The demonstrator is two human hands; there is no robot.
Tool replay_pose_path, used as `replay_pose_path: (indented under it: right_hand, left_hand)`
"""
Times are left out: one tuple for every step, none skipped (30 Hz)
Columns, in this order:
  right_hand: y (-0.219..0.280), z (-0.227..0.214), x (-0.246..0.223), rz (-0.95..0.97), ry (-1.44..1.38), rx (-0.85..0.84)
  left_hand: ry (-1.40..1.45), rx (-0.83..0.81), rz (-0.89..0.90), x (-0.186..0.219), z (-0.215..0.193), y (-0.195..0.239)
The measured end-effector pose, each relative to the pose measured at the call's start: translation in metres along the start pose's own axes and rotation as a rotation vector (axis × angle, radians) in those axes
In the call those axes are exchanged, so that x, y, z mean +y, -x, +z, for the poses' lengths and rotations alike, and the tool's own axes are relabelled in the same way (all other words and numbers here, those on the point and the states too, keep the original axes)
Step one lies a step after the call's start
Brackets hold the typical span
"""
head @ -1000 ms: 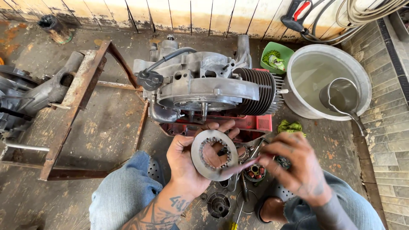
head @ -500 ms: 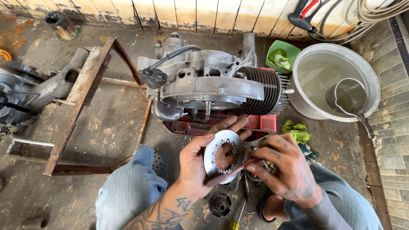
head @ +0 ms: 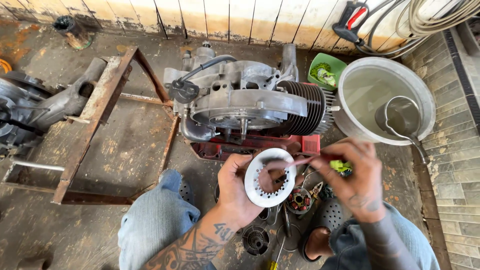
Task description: Cleaning and assembling motorcycle engine clutch components
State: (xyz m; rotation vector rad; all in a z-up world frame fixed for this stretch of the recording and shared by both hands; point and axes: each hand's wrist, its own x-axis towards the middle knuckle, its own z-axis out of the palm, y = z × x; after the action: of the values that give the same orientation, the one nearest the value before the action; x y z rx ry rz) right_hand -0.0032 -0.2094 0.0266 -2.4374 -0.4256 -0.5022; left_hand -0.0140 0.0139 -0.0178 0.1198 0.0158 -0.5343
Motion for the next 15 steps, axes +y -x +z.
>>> replay_pose_path:
  right_hand:
    - [0.002, 0.002, -0.006, -0.005, 0.002, 0.006]
    - [0.004, 0.004, -0.012, -0.033, -0.007, -0.050]
    - [0.009, 0.008, -0.019, -0.053, -0.020, -0.110]
    - [0.006, 0.006, -0.014, -0.051, -0.020, -0.109]
    - [0.005, 0.004, -0.009, -0.031, -0.015, -0.067]
    - [0.003, 0.001, -0.004, -0.011, -0.009, -0.026]
    - [0.002, -0.001, -0.002, -0.011, -0.007, -0.028]
    - [0.002, -0.004, 0.000, 0.034, -0.005, -0.006]
    - [-0.001, -0.006, 0.002, 0.075, -0.004, 0.022]
    - [0.004, -0.001, 0.000, 0.071, -0.002, 0.026]
    - [0.010, 0.005, -0.001, 0.009, 0.004, 0.001]
    - [0.015, 0.011, -0.003, -0.053, 0.010, -0.025]
    - [0.014, 0.009, -0.007, -0.051, 0.007, -0.024]
    - [0.012, 0.007, -0.011, -0.081, 0.025, -0.030]
    - [0.013, 0.005, -0.015, -0.104, 0.042, -0.039]
  left_hand:
    - [-0.003, -0.007, 0.001, 0.000, 0.000, 0.000]
    - [0.026, 0.069, -0.009, 0.000, -0.001, -0.001]
    - [0.057, 0.153, -0.022, -0.001, -0.003, 0.001]
    - [0.056, 0.154, -0.024, 0.000, -0.002, 0.000]
    - [0.058, 0.066, -0.045, 0.000, -0.001, 0.001]
    - [0.061, -0.021, -0.065, 0.000, 0.000, 0.001]
    - [0.064, -0.022, -0.065, -0.003, 0.000, 0.001]
    - [0.066, 0.042, -0.037, -0.005, 0.001, 0.000]
    - [0.063, 0.100, -0.008, -0.006, 0.002, -0.001]
    - [0.061, 0.095, -0.007, -0.006, 0.005, -0.001]
    - [0.007, 0.105, 0.007, -0.005, 0.008, 0.000]
    - [-0.048, 0.115, 0.021, -0.004, 0.010, 0.000]
    - [-0.050, 0.117, 0.020, -0.004, 0.009, -0.001]
    - [-0.070, 0.122, 0.046, -0.004, 0.007, -0.002]
    - [-0.087, 0.131, 0.067, -0.006, 0.004, -0.002]
